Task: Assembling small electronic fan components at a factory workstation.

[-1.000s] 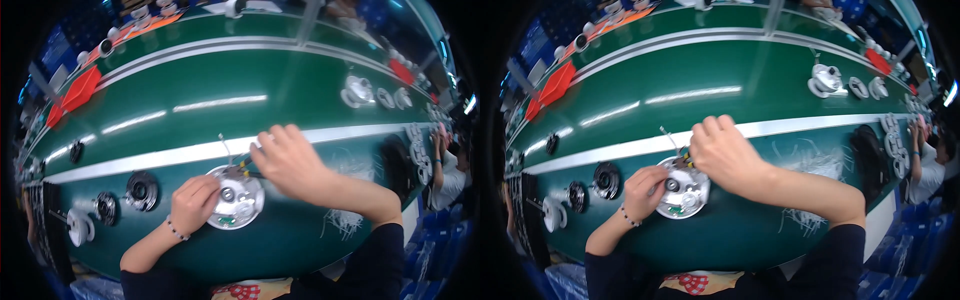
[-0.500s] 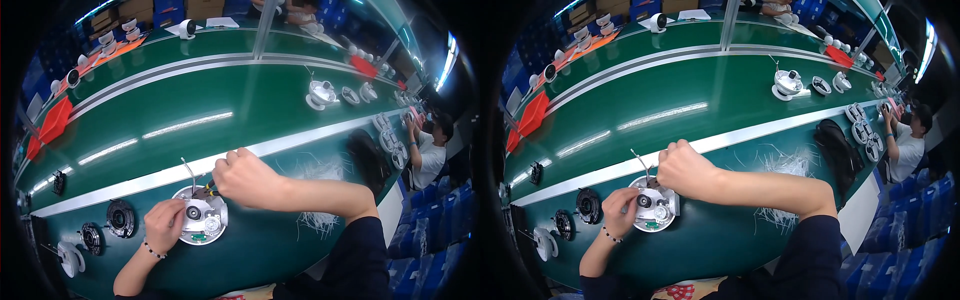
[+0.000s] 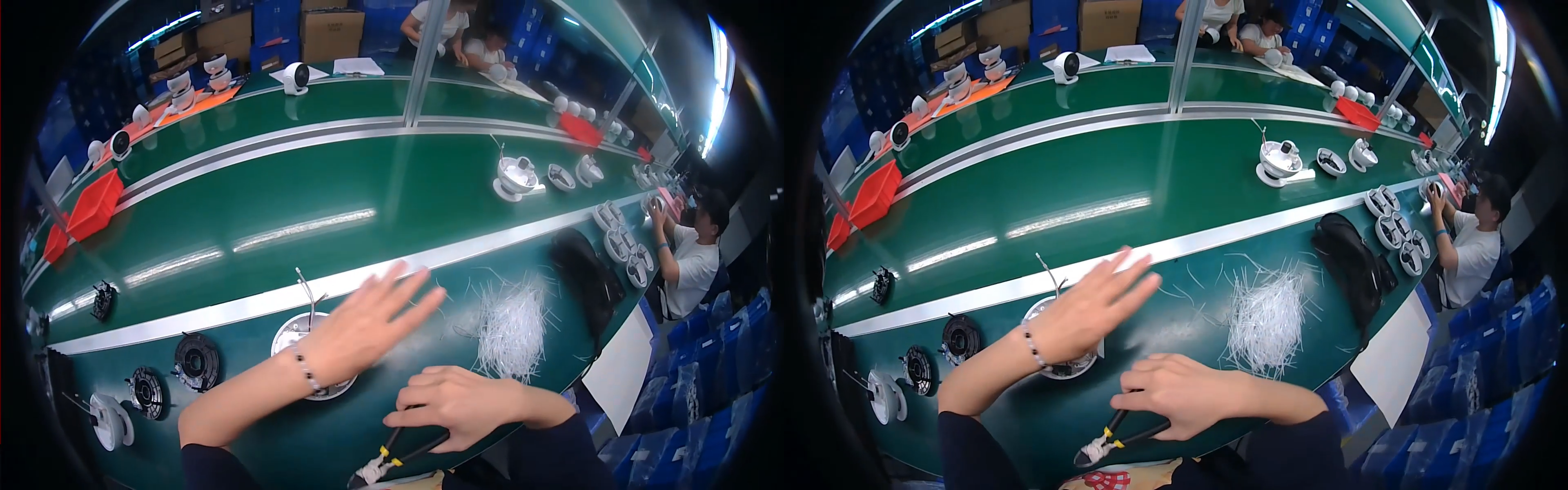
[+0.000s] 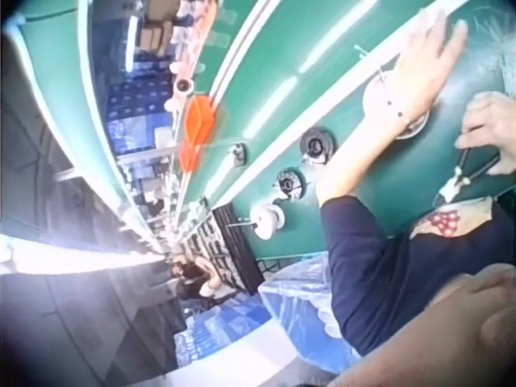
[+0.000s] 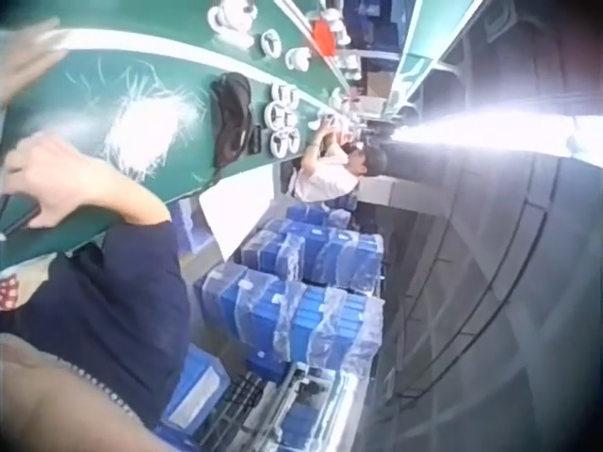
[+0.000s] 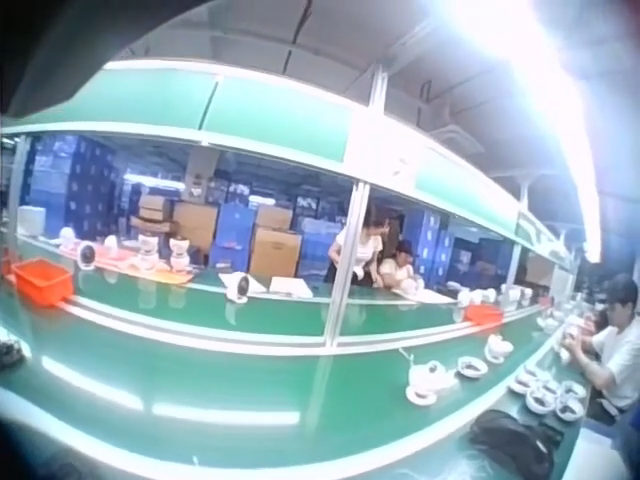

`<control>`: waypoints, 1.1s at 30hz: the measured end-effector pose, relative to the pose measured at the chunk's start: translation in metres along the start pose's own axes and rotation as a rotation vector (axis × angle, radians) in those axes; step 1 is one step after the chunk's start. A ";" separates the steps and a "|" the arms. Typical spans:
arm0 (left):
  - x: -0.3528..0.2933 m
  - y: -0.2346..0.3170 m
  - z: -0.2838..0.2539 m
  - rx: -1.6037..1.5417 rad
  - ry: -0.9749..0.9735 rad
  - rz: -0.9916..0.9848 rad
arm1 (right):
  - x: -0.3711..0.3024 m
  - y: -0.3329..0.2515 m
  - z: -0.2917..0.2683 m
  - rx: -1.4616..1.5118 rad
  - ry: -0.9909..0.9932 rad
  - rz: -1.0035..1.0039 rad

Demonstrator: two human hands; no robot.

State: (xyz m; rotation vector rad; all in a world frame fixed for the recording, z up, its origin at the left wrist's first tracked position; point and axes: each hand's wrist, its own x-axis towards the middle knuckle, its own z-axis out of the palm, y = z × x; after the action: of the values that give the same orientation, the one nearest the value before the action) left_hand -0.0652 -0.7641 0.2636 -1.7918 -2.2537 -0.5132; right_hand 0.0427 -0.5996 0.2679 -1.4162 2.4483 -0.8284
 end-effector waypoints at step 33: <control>-0.143 -0.132 -0.003 -0.743 0.296 -1.256 | 0.010 0.050 0.139 -0.008 0.351 0.225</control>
State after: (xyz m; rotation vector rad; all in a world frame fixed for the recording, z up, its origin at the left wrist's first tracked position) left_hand -0.1601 -0.9196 0.1941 -0.0789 -2.8607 -1.8138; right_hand 0.0597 -0.6402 0.1264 -1.0408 2.8016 -1.0905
